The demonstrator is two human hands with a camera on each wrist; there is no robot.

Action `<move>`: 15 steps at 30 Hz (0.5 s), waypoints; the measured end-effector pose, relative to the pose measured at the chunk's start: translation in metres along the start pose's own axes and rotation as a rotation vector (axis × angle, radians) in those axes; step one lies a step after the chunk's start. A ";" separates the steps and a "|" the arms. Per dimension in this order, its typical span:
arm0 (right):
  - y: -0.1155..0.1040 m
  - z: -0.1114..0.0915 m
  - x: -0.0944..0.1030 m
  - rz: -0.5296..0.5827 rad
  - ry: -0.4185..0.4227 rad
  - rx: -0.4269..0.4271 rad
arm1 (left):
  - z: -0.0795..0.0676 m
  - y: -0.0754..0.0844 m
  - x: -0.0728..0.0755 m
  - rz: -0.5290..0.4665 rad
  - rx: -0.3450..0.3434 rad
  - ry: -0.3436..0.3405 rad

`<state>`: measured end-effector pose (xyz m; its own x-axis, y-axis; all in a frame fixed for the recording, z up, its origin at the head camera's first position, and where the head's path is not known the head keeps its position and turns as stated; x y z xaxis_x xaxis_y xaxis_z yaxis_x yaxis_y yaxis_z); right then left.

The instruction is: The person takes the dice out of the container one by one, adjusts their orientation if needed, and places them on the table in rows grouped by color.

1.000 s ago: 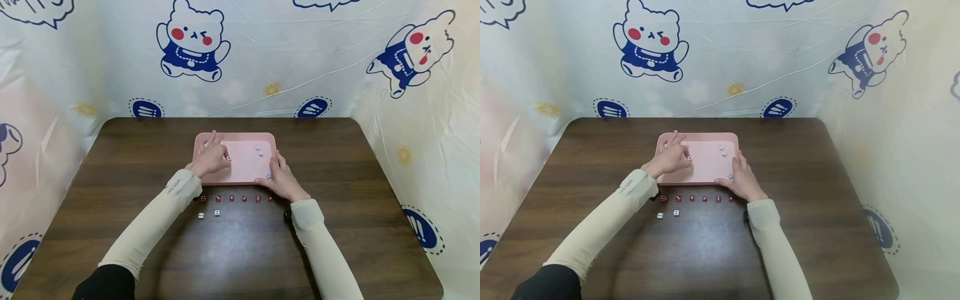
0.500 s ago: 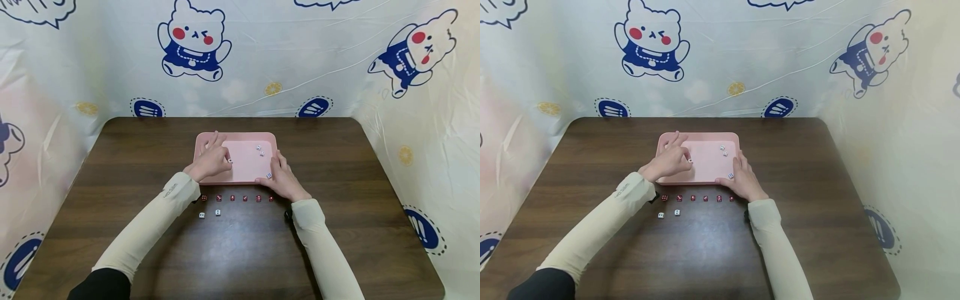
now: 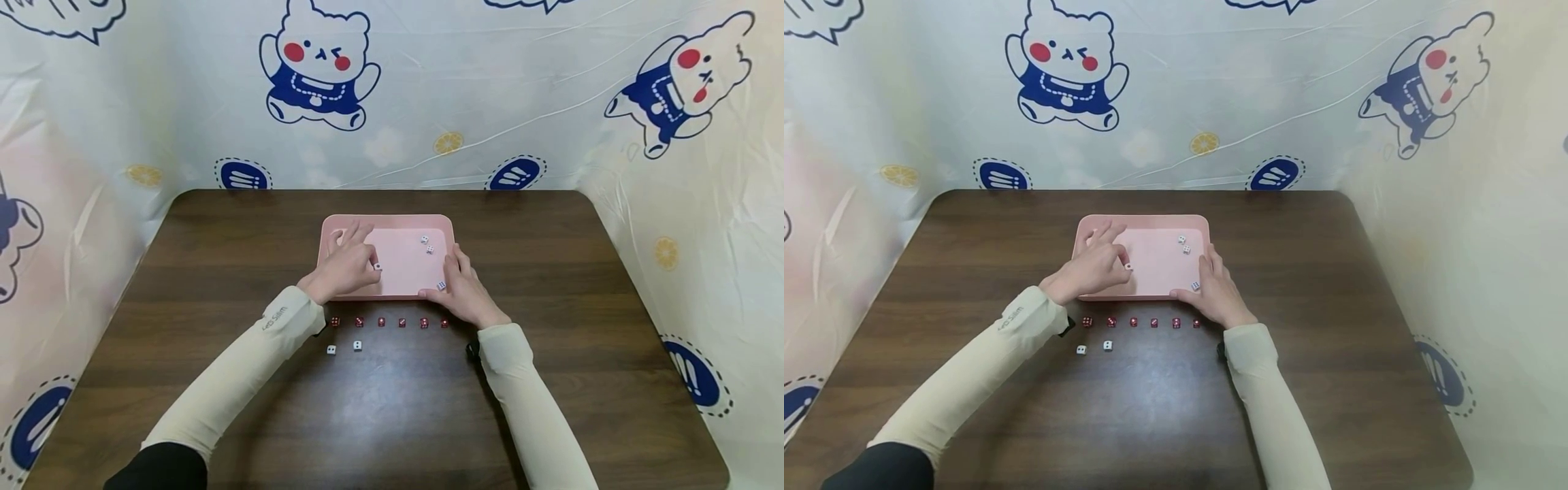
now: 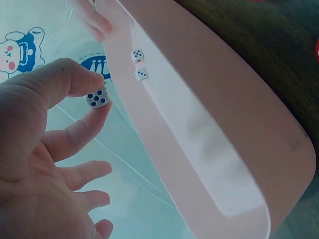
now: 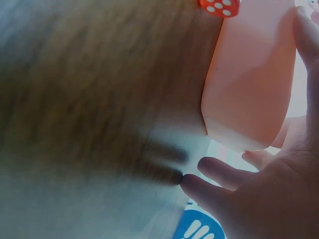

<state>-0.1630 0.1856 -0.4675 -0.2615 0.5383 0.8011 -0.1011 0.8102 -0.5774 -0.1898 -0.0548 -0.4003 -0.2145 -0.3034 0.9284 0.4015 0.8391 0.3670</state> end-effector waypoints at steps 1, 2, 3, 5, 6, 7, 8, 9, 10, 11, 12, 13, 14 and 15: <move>0.000 0.000 0.000 0.001 0.000 -0.001 | -0.001 0.001 0.000 0.001 -0.002 0.003; 0.000 0.000 0.000 0.001 0.000 -0.001 | -0.001 0.001 -0.001 0.000 -0.002 0.002; 0.000 0.000 0.000 0.002 0.000 0.000 | -0.002 0.001 -0.001 0.002 -0.001 0.004; 0.000 0.000 0.000 0.003 0.001 -0.001 | -0.003 0.002 -0.001 0.004 0.001 0.003; 0.000 0.000 0.000 0.003 0.001 -0.002 | -0.004 0.002 -0.002 0.006 -0.001 0.004; 0.000 0.000 0.000 0.004 0.001 -0.002 | -0.005 0.003 -0.002 0.007 -0.003 0.005; 0.000 0.000 0.000 0.003 0.001 -0.003 | -0.005 0.003 -0.002 0.006 -0.003 0.003; -0.001 -0.001 0.001 0.004 0.000 -0.005 | -0.006 0.004 -0.002 0.008 -0.005 0.004; 0.000 -0.001 0.000 0.004 -0.001 -0.007 | -0.007 0.004 -0.002 0.008 -0.008 0.004; 0.000 0.000 0.000 0.004 -0.002 -0.008 | -0.008 0.005 -0.002 0.008 -0.011 0.004; 0.000 0.000 0.000 0.003 -0.004 -0.009 | -0.010 0.005 -0.002 0.008 -0.015 0.005; 0.000 0.000 0.000 0.003 -0.004 -0.009 | -0.011 0.005 -0.002 0.006 -0.019 0.008; 0.000 0.000 0.000 0.001 -0.005 -0.010 | -0.012 0.006 -0.002 0.005 -0.021 0.007; 0.000 0.000 0.000 0.001 -0.005 -0.010 | -0.014 0.006 -0.002 0.004 -0.026 0.009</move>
<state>-0.1634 0.1856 -0.4681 -0.2665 0.5380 0.7997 -0.0916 0.8118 -0.5767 -0.1746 -0.0555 -0.3989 -0.2054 -0.3044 0.9301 0.4250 0.8284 0.3649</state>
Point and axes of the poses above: each hand's wrist, its own z-axis towards the middle knuckle, its own x-axis out of the back of the hand, y = z × x, the point moved 2 cm from there along z, towards the middle knuckle
